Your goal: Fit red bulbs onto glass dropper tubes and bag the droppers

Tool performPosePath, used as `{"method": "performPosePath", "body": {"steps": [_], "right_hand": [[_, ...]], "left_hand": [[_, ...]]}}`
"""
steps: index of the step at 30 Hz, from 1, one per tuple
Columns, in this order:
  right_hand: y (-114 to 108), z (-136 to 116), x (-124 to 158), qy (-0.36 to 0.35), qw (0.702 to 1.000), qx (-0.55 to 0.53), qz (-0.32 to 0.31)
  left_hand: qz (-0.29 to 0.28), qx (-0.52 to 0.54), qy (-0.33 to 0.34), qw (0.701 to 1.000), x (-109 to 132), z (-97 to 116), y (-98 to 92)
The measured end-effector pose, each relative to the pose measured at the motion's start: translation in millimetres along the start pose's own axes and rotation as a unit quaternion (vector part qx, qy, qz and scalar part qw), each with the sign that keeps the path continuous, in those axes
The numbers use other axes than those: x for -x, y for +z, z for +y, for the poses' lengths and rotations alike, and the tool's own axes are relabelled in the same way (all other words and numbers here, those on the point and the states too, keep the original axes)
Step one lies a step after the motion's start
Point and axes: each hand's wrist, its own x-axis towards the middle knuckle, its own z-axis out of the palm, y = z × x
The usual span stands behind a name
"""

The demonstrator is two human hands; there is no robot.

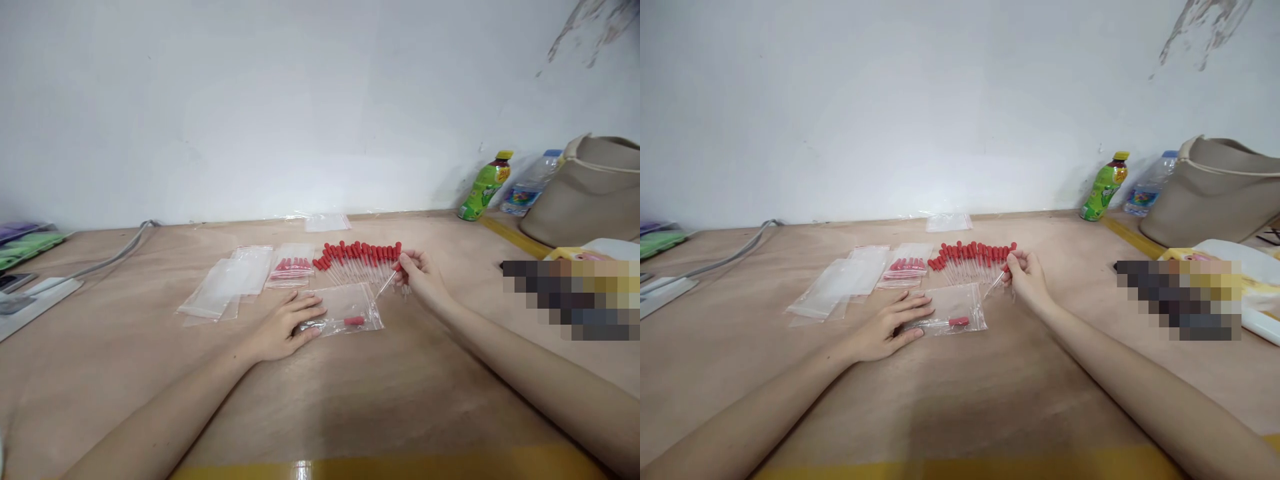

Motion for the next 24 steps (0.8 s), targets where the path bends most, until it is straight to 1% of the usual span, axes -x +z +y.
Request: {"method": "performPosePath", "body": {"steps": [3,5,8,9,11,13,14,16,18,20,22,24], "right_hand": [[3.0,5.7,7.4,0.041,0.999,-0.031,-0.001],[3.2,8.6,13.2,0.074,0.996,-0.043,-0.029],[-2.9,10.0,21.3,0.142,0.981,-0.035,-0.129],[-6.1,9.3,23.1,0.163,0.972,-0.018,-0.171],[-11.9,6.4,25.2,0.176,0.953,0.036,-0.245],[-14.4,3.1,25.9,0.154,0.936,0.107,-0.298],[-13.9,1.8,26.3,0.131,0.931,0.138,-0.312],[-9.8,0.9,27.4,0.079,0.929,0.174,-0.318],[-3.3,1.7,28.9,0.032,0.930,0.179,-0.319],[3.5,3.5,30.6,0.004,0.930,0.174,-0.324],[9.2,4.9,32.6,-0.003,0.925,0.172,-0.338],[13.0,5.2,35.2,0.009,0.923,0.159,-0.349]], "left_hand": [[0.004,0.000,0.003,1.000,0.1,1.0,-0.1],[0.011,0.005,0.008,1.000,0.0,1.3,0.1],[0.019,0.011,0.007,1.000,-0.2,1.2,0.6],[0.020,0.010,0.006,1.000,-0.3,1.1,0.6],[0.018,0.008,0.003,1.000,-0.4,1.0,0.5],[0.014,0.007,0.002,1.000,-0.3,1.1,0.2],[0.012,0.007,0.002,1.000,-0.3,1.3,0.0],[0.012,0.007,0.003,1.000,-0.3,1.4,-0.1],[0.011,0.008,0.003,1.000,-0.4,1.3,0.1],[0.010,0.007,0.004,1.000,-0.6,1.1,0.6],[0.011,0.007,0.005,1.000,-0.8,0.8,1.0],[0.013,0.007,0.006,1.000,-0.9,0.8,1.1]]}}
